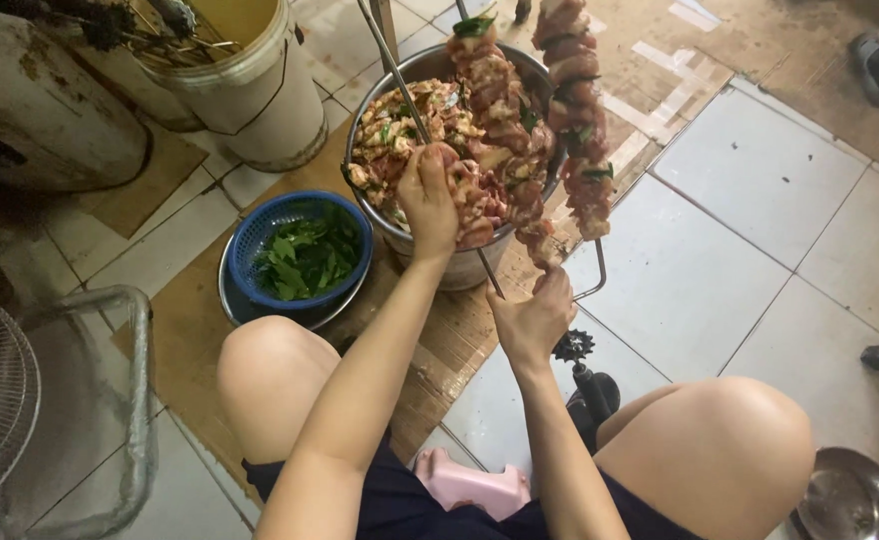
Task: Manually skewering marinated pieces of meat onto metal rods for grilling.
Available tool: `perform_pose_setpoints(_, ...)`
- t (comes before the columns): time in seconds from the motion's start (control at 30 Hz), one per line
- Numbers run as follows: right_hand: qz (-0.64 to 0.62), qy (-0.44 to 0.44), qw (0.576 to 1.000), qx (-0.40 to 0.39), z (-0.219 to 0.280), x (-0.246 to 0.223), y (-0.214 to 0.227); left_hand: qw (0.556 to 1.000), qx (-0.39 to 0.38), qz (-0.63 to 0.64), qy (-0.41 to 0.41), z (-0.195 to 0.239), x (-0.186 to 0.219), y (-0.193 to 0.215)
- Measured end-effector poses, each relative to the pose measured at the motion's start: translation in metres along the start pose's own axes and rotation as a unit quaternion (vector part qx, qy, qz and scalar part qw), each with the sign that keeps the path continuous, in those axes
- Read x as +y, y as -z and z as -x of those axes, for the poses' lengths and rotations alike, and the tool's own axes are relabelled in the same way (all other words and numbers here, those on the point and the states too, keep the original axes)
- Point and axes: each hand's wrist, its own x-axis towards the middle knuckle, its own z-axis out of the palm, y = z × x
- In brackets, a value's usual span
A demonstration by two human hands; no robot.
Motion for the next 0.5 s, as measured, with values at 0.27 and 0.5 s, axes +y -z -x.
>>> perform_pose_setpoints(0.27,-0.002,0.001,1.000,-0.009,0.001,-0.004,-0.004,1.000,0.024,0.004,0.007,0.037,-0.023,0.004)
perform_pose_setpoints(0.5,0.001,0.012,1.000,0.004,-0.005,0.006,-0.017,0.996,0.046,-0.061,0.044,0.046,0.015,-0.013)
